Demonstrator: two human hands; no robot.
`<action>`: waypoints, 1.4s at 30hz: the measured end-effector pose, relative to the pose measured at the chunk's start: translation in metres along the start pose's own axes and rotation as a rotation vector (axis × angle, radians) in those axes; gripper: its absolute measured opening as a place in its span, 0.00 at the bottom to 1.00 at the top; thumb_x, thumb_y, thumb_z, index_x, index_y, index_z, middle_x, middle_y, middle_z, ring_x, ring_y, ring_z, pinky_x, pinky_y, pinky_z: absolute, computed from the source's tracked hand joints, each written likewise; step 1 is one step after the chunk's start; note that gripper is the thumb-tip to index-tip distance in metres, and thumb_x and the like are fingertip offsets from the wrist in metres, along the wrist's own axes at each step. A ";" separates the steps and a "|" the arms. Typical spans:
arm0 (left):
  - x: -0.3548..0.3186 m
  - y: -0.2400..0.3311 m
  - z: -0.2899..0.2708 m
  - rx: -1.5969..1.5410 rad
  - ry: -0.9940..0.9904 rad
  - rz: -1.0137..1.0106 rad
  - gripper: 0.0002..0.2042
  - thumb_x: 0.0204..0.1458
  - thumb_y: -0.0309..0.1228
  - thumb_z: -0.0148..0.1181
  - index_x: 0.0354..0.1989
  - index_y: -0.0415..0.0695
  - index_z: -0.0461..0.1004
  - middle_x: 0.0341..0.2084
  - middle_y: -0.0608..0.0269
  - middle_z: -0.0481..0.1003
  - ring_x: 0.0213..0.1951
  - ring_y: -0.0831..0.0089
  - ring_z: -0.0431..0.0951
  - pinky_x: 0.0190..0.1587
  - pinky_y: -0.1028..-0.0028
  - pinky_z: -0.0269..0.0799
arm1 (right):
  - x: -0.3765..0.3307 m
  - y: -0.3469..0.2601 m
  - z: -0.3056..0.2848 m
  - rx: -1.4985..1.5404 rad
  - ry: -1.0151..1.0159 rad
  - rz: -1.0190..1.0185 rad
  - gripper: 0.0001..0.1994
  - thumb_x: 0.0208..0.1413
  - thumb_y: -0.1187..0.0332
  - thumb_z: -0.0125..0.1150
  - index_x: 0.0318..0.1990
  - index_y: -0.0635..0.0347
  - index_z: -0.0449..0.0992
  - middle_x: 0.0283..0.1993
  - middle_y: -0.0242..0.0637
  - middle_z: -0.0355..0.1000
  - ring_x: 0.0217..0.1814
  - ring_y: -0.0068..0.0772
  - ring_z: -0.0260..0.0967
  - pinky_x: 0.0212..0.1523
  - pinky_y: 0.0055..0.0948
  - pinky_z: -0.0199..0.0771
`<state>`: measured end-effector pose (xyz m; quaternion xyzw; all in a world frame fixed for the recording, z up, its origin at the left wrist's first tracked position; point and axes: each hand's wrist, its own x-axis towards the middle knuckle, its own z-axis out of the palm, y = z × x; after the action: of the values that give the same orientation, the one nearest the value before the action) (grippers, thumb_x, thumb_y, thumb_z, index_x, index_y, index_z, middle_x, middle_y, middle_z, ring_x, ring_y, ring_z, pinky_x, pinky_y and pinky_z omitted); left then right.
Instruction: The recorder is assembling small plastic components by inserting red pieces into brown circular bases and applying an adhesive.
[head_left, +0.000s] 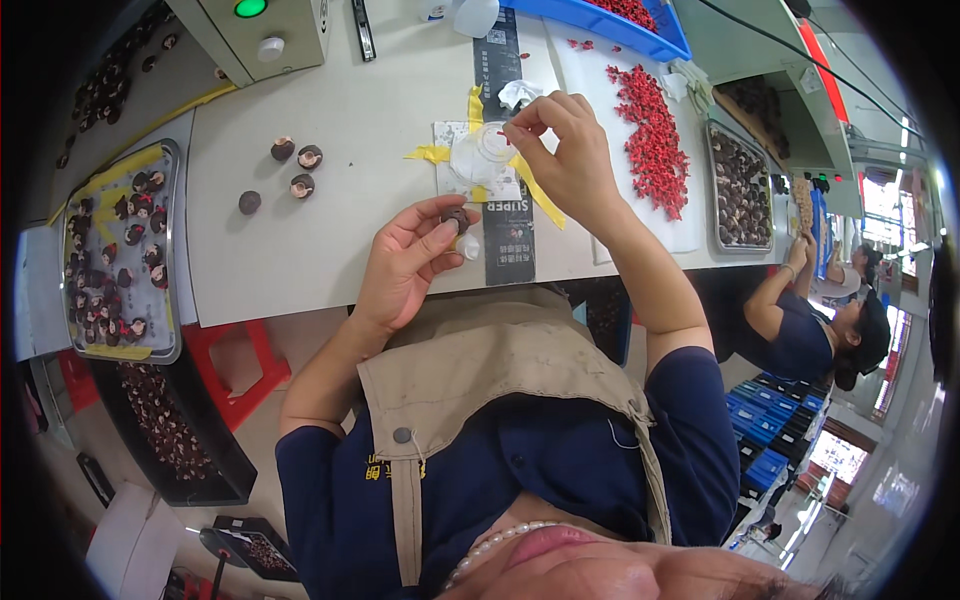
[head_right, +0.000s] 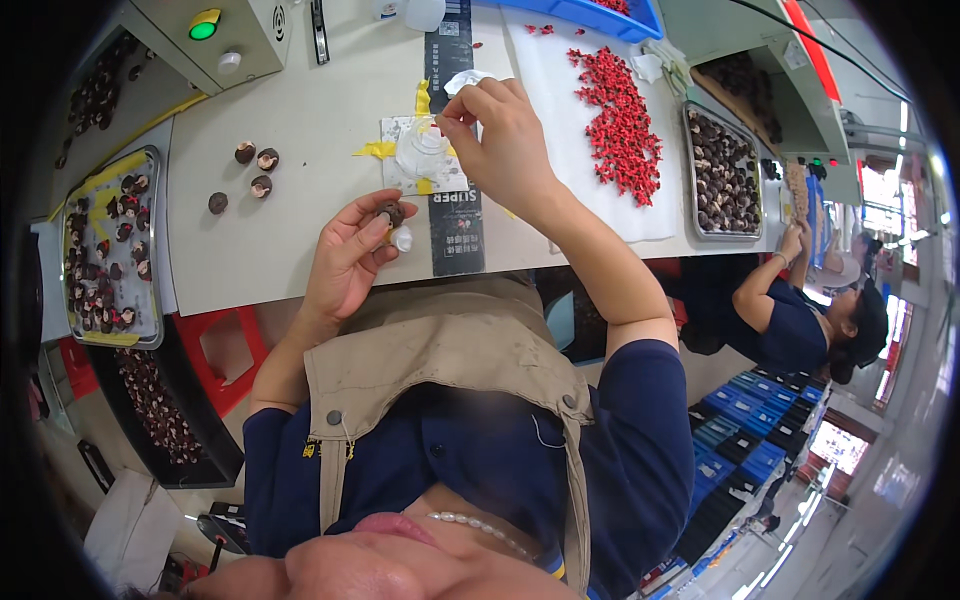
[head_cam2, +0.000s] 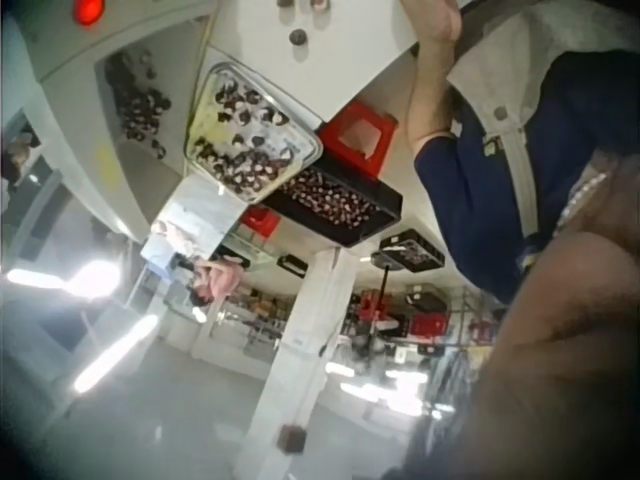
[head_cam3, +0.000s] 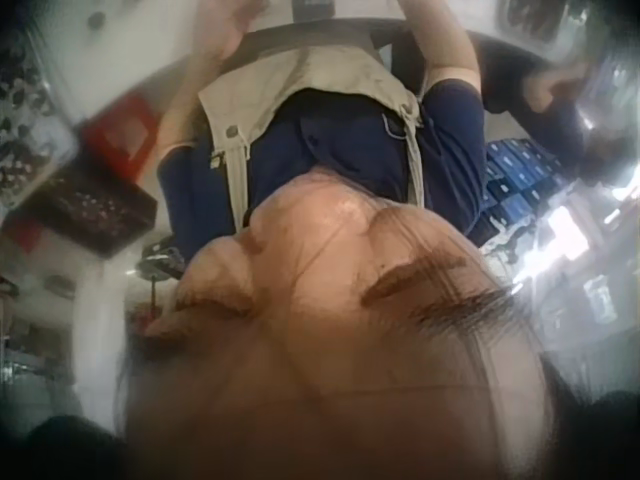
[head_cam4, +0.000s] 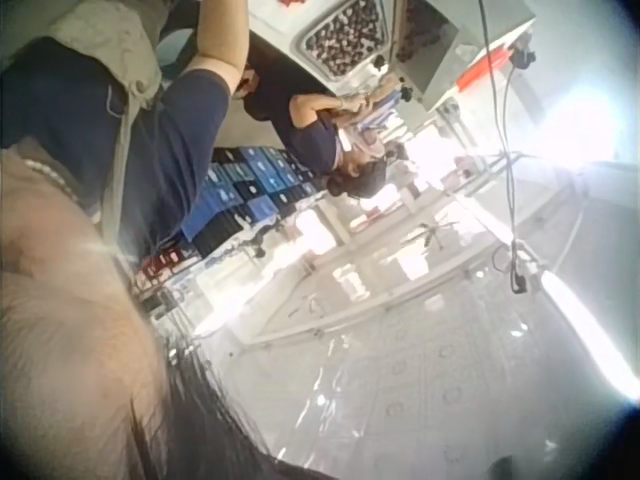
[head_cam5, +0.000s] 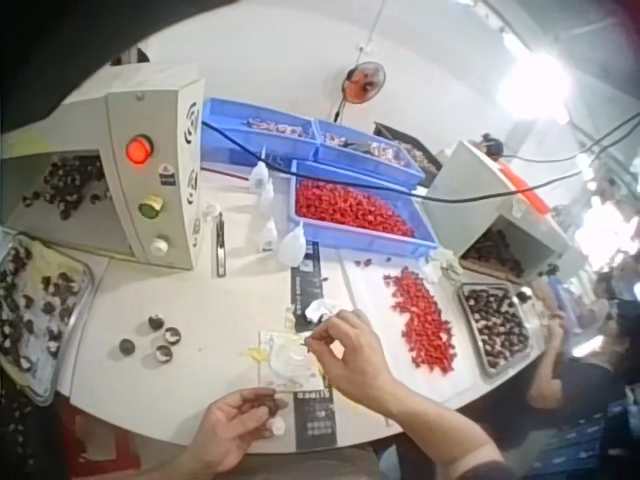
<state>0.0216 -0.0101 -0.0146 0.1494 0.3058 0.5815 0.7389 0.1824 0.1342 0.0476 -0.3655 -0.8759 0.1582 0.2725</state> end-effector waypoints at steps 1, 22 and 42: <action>0.000 0.000 -0.001 -0.005 -0.004 -0.005 0.17 0.55 0.27 0.53 0.54 0.38 0.65 0.44 0.56 0.73 0.37 0.83 0.75 0.37 0.86 0.74 | 0.001 -0.002 0.000 -0.003 -0.003 0.002 0.04 0.46 0.73 0.61 0.27 0.62 0.73 0.27 0.34 0.69 0.34 0.32 0.63 0.36 0.30 0.63; 0.015 -0.008 0.019 -0.057 0.002 0.088 0.16 0.56 0.25 0.53 0.53 0.40 0.67 0.44 0.58 0.74 0.40 0.83 0.75 0.39 0.86 0.74 | 0.007 0.000 -0.010 0.094 0.094 -0.118 0.04 0.45 0.74 0.61 0.25 0.62 0.72 0.26 0.36 0.67 0.32 0.36 0.63 0.33 0.33 0.64; 0.021 -0.016 0.038 0.054 0.044 0.145 0.16 0.54 0.25 0.56 0.52 0.39 0.68 0.40 0.64 0.74 0.35 0.83 0.74 0.39 0.83 0.74 | -0.044 -0.012 -0.018 0.681 -0.208 0.255 0.03 0.53 0.76 0.58 0.32 0.65 0.70 0.33 0.30 0.68 0.37 0.17 0.68 0.39 0.19 0.69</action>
<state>0.0608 0.0103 -0.0009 0.1783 0.3260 0.6280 0.6838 0.2128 0.0955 0.0517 -0.3421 -0.7436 0.5091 0.2661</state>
